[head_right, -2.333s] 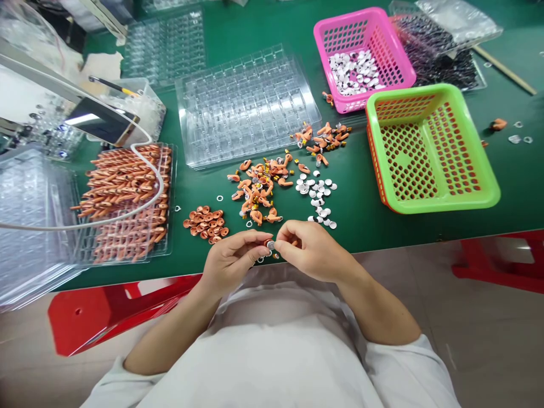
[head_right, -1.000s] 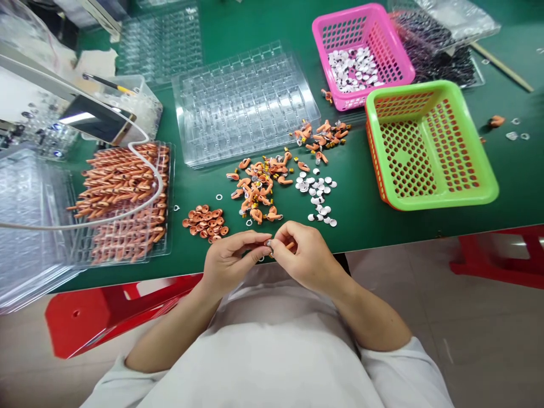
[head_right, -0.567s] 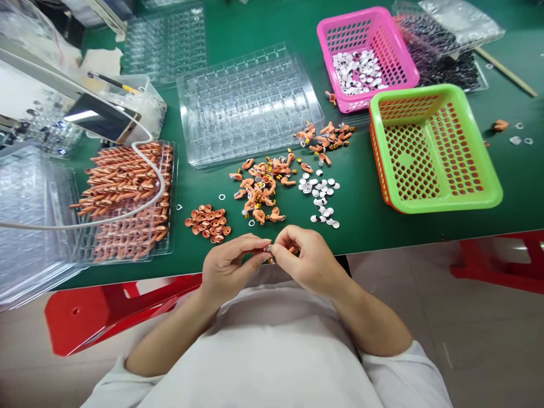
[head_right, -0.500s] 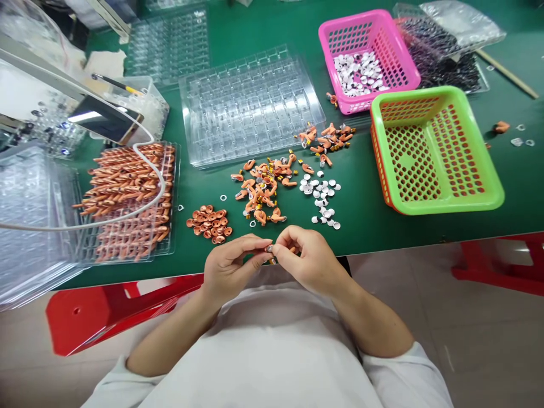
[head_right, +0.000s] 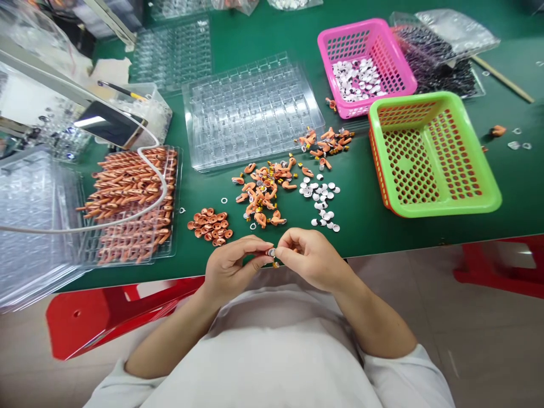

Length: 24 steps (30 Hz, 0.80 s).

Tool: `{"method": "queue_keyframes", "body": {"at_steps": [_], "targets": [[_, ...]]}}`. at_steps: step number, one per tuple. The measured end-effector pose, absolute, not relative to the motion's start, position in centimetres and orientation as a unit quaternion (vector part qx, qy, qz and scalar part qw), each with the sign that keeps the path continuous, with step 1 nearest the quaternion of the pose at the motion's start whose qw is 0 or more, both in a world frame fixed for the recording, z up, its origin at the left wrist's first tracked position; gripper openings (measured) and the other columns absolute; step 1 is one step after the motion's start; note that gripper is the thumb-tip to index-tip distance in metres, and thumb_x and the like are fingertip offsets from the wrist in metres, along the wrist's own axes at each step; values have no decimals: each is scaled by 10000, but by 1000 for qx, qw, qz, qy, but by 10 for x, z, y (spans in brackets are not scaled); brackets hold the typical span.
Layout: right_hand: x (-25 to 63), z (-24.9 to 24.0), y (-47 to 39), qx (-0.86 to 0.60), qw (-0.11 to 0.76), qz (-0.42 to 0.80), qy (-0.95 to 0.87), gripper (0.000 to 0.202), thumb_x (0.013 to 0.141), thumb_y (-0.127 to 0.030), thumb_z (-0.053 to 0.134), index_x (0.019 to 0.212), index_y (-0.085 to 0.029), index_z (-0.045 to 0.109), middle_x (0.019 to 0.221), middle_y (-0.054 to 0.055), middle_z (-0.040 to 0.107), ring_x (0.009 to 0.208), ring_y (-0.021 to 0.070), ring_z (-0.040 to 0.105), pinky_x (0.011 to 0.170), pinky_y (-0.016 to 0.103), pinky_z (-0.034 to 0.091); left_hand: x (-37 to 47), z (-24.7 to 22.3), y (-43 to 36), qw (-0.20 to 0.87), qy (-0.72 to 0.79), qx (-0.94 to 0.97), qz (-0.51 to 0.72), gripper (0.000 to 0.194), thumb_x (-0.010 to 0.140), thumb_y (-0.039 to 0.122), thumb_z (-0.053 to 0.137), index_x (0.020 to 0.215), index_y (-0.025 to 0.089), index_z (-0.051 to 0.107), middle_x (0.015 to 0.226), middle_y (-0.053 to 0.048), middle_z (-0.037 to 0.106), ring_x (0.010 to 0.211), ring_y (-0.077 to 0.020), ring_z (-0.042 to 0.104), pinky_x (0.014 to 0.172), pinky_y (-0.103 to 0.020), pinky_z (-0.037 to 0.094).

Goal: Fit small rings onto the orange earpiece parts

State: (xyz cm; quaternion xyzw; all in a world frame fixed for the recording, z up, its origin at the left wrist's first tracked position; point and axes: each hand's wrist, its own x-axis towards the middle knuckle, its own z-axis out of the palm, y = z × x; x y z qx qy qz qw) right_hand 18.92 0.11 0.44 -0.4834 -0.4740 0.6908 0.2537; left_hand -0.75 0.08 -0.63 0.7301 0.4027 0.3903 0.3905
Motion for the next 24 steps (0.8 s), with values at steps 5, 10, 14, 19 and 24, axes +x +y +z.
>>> {"method": "queue_keyframes", "body": {"at_steps": [5,10,14,19,24], "targets": [[189,3,1,-482,251,691,-477,186,874,-330,581,767,-177,569,645,-43,497,577,98,430,522,227,327,-8,-11,0,395,396,728,396,150,834,142,707,978,183,715,789,-44,751,711,-139,687,641,-226,551],[190,4,2,-485,242,676,-499,190,876,-327,583,764,-175,572,639,-45,494,563,91,424,502,218,318,-10,-12,1,397,398,731,388,151,839,160,701,985,191,727,781,-46,748,708,-145,689,639,-232,557],[188,7,3,-495,247,638,-535,172,886,-302,577,767,-178,578,648,-39,527,567,92,450,501,214,339,-10,-11,1,396,404,731,381,137,848,182,693,978,191,734,782,-46,751,697,-144,690,629,-229,555],[184,12,1,-498,273,556,-607,139,894,-216,553,758,-191,563,731,-3,601,667,122,549,596,232,428,-9,-9,1,400,406,726,384,143,844,173,697,981,194,730,784,-40,754,694,-141,683,625,-225,549],[181,11,-4,-473,316,473,-673,135,928,-198,509,795,-203,527,780,14,562,718,140,545,670,273,444,-10,-8,0,411,424,709,385,142,837,163,701,974,187,732,787,-47,747,685,-142,674,609,-227,544]]}}
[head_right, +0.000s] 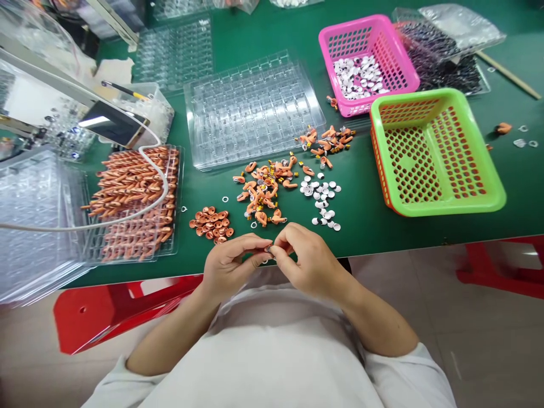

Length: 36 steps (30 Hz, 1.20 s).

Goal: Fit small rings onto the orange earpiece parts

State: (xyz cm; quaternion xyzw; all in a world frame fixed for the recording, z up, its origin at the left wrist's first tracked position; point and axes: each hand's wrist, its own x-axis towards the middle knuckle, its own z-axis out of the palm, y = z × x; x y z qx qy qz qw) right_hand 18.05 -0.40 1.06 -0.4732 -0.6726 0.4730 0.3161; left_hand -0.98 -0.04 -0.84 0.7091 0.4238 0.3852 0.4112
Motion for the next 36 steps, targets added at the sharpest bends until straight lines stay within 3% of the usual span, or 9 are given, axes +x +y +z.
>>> {"method": "queue_keyframes", "body": {"at_steps": [5,12,22,30,36], "targets": [[179,7,-4,-469,336,454,-679,132,948,-194,480,820,-216,510,808,22,545,739,152,535,685,286,451,-10,-10,-2,414,431,698,396,154,842,180,698,992,190,732,793,-53,740,680,-143,674,603,-232,550],[180,4,-2,-473,317,540,-620,110,954,-315,530,899,-220,543,841,16,601,749,144,585,685,262,491,-8,-5,-4,439,438,667,412,143,838,188,703,977,185,737,793,-60,742,696,-155,685,612,-242,569],[172,5,-2,-467,355,475,-656,134,964,-243,495,855,-218,569,826,27,607,744,152,575,688,278,470,-10,-9,-5,491,469,607,413,169,828,194,720,993,193,754,856,-50,765,732,-159,722,679,-239,610],[181,8,2,-422,362,445,-702,123,955,-212,531,933,-210,652,900,52,701,836,166,649,771,292,520,-11,-8,-4,573,458,546,405,176,823,210,729,993,175,758,884,-51,785,759,-172,747,702,-241,638],[182,6,1,-415,393,387,-723,135,933,-160,554,919,-197,682,879,49,728,814,159,665,751,285,535,-14,-10,-3,574,436,565,402,226,821,146,721,1037,200,759,906,-41,779,790,-153,735,716,-214,617]]}}
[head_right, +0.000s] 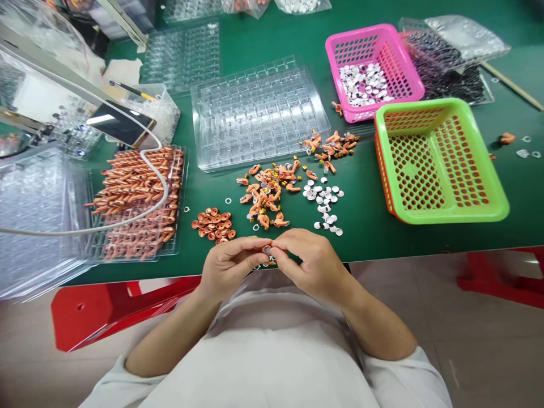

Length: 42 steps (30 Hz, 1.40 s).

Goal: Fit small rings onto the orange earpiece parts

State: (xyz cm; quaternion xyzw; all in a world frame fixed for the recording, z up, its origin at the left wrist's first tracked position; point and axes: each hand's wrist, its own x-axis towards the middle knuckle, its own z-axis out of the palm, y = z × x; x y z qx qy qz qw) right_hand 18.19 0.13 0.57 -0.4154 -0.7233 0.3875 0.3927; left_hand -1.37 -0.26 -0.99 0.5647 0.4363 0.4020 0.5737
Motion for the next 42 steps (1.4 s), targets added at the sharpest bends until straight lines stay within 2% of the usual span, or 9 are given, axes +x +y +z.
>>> {"method": "queue_keyframes", "body": {"at_steps": [7,17,26,42], "targets": [[186,5,1,-405,368,340,-765,132,913,-143,574,894,-200,691,848,50,727,809,185,645,771,343,517,-18,-14,3,530,387,638,401,261,829,121,706,1067,216,752,827,-48,761,711,-140,680,665,-233,561],[190,10,3,-361,308,361,-803,164,933,-151,541,842,-178,675,766,43,711,726,167,634,713,313,489,-22,-18,7,541,314,672,396,346,810,92,723,1122,244,737,786,-49,751,722,-146,669,670,-247,538],[184,4,-4,-335,354,303,-819,115,912,-102,538,861,-145,631,761,74,677,713,176,583,684,322,486,-19,-17,6,541,293,657,435,380,790,61,736,1116,256,737,718,-39,748,673,-143,651,627,-245,524],[182,13,-5,-309,376,310,-817,116,901,-68,534,895,-146,619,780,80,672,710,179,569,652,324,480,-19,-10,2,503,282,667,471,363,764,98,772,1103,226,742,713,-54,752,645,-145,650,592,-236,534]]}}
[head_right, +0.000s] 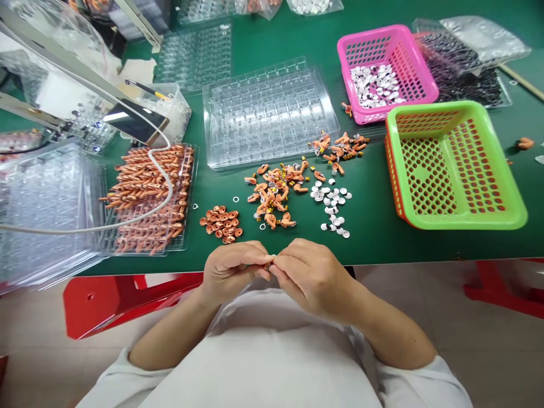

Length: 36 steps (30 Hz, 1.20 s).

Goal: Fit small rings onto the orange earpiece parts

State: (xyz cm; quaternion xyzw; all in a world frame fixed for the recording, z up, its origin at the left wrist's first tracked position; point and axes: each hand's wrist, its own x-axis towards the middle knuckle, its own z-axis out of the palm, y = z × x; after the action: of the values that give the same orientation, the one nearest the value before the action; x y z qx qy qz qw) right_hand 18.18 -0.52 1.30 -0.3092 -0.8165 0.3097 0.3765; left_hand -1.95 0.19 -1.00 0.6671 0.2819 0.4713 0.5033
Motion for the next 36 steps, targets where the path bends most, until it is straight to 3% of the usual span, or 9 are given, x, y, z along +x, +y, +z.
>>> {"method": "queue_keyframes", "body": {"at_steps": [5,9,15,18,23,36], "targets": [[181,13,-2,-337,350,343,-804,149,932,-123,503,857,-182,617,739,50,657,680,170,555,655,321,463,-18,-9,0,527,329,637,456,297,775,104,759,1045,227,762,719,-44,757,656,-143,656,618,-242,535],[180,15,1,-390,332,395,-762,192,958,-186,500,809,-188,621,728,30,651,691,155,569,678,302,456,-14,-9,-4,615,402,517,439,170,771,184,774,941,196,776,786,-47,762,687,-152,691,620,-243,578],[183,19,2,-414,327,522,-671,161,968,-267,533,905,-199,665,841,18,693,792,132,621,740,253,474,-11,-14,-3,730,421,347,411,216,711,268,832,882,156,763,766,-39,760,625,-142,693,609,-263,610],[184,18,0,-405,336,558,-642,143,939,-324,587,972,-204,658,900,20,697,837,137,624,752,248,483,-11,-15,0,752,407,306,419,225,695,261,846,875,156,759,754,-36,760,642,-145,705,606,-253,608],[182,15,-5,-437,345,534,-636,297,795,-410,756,958,-209,610,902,10,643,824,147,591,742,258,483,-9,-13,0,754,418,290,415,232,676,247,859,858,150,752,726,-33,759,626,-143,708,602,-243,604],[178,11,-7,-455,356,518,-631,48,859,-197,589,838,-210,549,786,-9,570,727,132,537,685,257,458,-9,-13,-5,718,417,379,407,206,719,240,831,884,167,732,762,-25,758,657,-140,715,641,-241,605]]}}
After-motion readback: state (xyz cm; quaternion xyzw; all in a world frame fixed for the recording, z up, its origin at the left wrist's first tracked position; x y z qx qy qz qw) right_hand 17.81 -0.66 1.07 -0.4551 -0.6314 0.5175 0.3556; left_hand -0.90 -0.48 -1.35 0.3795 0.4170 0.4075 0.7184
